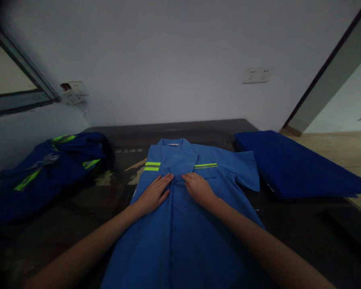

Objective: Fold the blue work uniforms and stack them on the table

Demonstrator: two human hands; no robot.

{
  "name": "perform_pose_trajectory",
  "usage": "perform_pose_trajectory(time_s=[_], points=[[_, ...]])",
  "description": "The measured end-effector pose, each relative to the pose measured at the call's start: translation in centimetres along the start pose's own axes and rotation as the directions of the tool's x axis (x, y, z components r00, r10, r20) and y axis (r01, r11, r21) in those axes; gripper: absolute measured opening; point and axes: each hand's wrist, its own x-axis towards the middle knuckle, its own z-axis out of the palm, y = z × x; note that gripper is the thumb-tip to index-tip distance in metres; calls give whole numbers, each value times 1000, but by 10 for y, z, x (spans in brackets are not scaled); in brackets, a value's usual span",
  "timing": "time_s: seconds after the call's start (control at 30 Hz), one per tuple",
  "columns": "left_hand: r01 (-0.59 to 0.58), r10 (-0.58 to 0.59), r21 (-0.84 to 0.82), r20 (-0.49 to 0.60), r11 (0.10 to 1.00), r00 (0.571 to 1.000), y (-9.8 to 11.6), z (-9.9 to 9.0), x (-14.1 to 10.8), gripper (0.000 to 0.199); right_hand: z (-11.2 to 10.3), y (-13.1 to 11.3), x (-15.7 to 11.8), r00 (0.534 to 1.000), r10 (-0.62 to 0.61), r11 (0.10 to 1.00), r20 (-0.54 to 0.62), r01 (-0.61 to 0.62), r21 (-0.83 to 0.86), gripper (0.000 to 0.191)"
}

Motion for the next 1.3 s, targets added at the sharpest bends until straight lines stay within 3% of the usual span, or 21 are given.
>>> perform_pose_trajectory(time_s=[0.1, 0.2, 0.3, 0.4, 0.47, 0.83, 1.07, 1.3], points=[[12, -12, 21, 6, 1000, 1000, 0, 1, 1, 54, -6, 4, 7, 996, 68, 998, -57, -68, -6, 21], [21, -22, 45, 13, 999, 1000, -1, 2, 1, 56, -8, 10, 13, 970, 226, 973, -89, -221, 66, 11], [22, -24, 69, 22, 997, 999, -2, 2, 2, 57, -3, 17, 17, 937, 349, 889, -30, -321, 325, 18], [17, -20, 88, 37, 996, 999, -2, 1, 3, 57, 4, 21, 18, 931, 364, 753, -12, -287, 592, 25], [16, -20, 92, 47, 996, 999, -2, 1, 3, 56, 7, 21, 18, 940, 341, 697, 6, -258, 670, 26], [49, -51, 59, 33, 997, 998, -2, 2, 4, 58, 4, 16, 18, 965, 257, 830, 48, -246, 500, 22], [59, -59, 50, 3, 997, 998, 1, 0, 2, 59, 1, 24, 16, 946, 323, 800, -10, -267, 537, 35], [55, -56, 52, 20, 997, 998, -1, 2, 3, 58, 0, 8, 12, 966, 253, 887, -46, -212, 411, 21]])
